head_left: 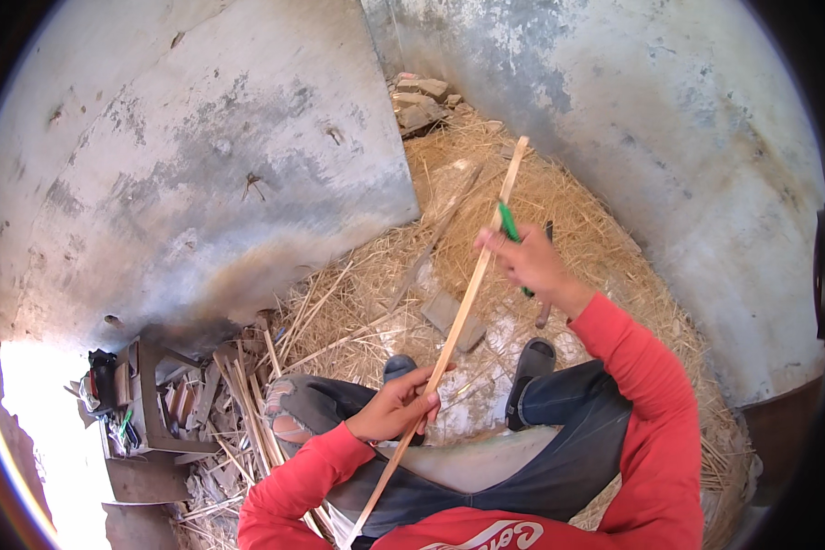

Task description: The person shapes a long thin wood strip, first using a small green utility knife to shave edges and then using a larger saw-like blade to scrape and thin the material.

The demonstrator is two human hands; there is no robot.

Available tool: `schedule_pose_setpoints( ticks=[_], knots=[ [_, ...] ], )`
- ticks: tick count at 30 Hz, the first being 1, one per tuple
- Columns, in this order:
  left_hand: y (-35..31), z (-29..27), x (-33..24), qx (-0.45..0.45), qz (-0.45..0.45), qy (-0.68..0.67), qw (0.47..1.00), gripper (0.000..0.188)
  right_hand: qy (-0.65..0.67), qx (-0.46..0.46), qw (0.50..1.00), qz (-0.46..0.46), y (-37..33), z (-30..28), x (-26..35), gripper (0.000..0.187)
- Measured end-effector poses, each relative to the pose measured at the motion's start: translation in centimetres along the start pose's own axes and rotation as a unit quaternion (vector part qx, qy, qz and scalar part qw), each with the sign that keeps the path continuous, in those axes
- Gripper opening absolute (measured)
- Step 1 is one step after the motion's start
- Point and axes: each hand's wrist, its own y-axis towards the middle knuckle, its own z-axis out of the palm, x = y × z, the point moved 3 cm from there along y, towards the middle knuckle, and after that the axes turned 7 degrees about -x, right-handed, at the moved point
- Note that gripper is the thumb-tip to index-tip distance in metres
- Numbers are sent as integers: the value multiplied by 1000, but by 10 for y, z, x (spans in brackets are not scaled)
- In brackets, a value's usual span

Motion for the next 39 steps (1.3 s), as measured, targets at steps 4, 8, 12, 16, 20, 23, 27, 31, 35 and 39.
schedule_pose_setpoints(
  ticks=[4,8,12,16,20,23,27,31,35,39],
  knots=[
    [0,-3,4,-27,39,9,999,47,45,-80,996,-13,18,-25,8,33],
    [2,-9,9,-49,38,14,998,42,-38,-81,996,-25,15,-27,12,43],
    [9,-15,1,-136,68,2,988,39,-245,2,954,-172,-16,5,0,51],
    [6,-21,-9,-202,87,9,976,38,-423,129,880,-174,-60,58,-8,52],
    [6,-17,-9,-242,75,2,967,37,-436,144,871,-177,-75,82,-32,50],
    [7,-20,-2,-253,77,-23,964,36,-462,136,860,-170,-74,87,-34,52],
    [8,-30,-3,-235,92,-41,967,36,-471,102,849,-217,-64,90,-42,54],
    [8,-33,-6,-232,96,-59,966,35,-495,72,834,-233,-49,88,-35,52],
    [5,-36,-5,-253,75,-42,964,34,-497,28,832,-243,-21,77,-48,46],
    [-16,-19,6,-160,55,-8,986,34,-534,-137,802,-230,57,-65,-26,55]
  ],
)
